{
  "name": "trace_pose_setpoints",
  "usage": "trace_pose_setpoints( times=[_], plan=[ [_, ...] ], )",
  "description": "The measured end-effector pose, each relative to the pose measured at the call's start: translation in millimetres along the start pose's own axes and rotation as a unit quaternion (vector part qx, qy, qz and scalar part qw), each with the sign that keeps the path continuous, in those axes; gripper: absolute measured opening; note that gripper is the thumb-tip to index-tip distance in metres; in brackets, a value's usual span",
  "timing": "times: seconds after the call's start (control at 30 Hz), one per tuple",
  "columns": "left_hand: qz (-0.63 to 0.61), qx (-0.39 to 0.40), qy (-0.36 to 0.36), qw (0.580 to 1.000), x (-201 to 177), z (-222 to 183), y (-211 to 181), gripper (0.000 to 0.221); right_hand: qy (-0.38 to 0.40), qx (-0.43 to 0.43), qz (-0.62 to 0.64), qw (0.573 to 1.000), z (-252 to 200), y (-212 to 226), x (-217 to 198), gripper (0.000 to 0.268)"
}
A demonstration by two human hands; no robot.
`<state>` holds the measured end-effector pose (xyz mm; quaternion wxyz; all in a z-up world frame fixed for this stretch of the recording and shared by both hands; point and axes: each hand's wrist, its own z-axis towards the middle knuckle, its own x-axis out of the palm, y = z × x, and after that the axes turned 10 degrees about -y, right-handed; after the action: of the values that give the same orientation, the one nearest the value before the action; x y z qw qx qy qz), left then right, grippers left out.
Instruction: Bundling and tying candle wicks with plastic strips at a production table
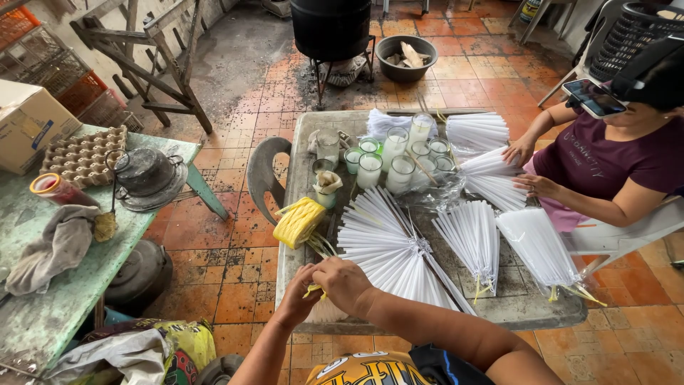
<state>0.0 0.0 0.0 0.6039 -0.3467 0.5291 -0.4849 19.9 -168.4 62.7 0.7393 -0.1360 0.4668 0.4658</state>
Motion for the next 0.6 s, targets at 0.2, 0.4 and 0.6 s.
trace_pose_setpoints(
  times=[0.2, 0.4, 0.6],
  plan=[
    [0.069, -0.012, 0.025, 0.997, 1, 1, 7, 0.026, -0.054, -0.03, 0.075, 0.995, 1, -2, -2, 0.018],
    [0.05, 0.013, 0.045, 0.998, -1, -4, 15, 0.028, -0.085, -0.087, 0.115, 0.986, 2, -1, -9, 0.025],
    [0.011, -0.029, 0.037, 0.999, 6, -3, 25, 0.044, 0.057, 0.04, 0.06, 0.996, 1, 4, -39, 0.059]
  ],
)
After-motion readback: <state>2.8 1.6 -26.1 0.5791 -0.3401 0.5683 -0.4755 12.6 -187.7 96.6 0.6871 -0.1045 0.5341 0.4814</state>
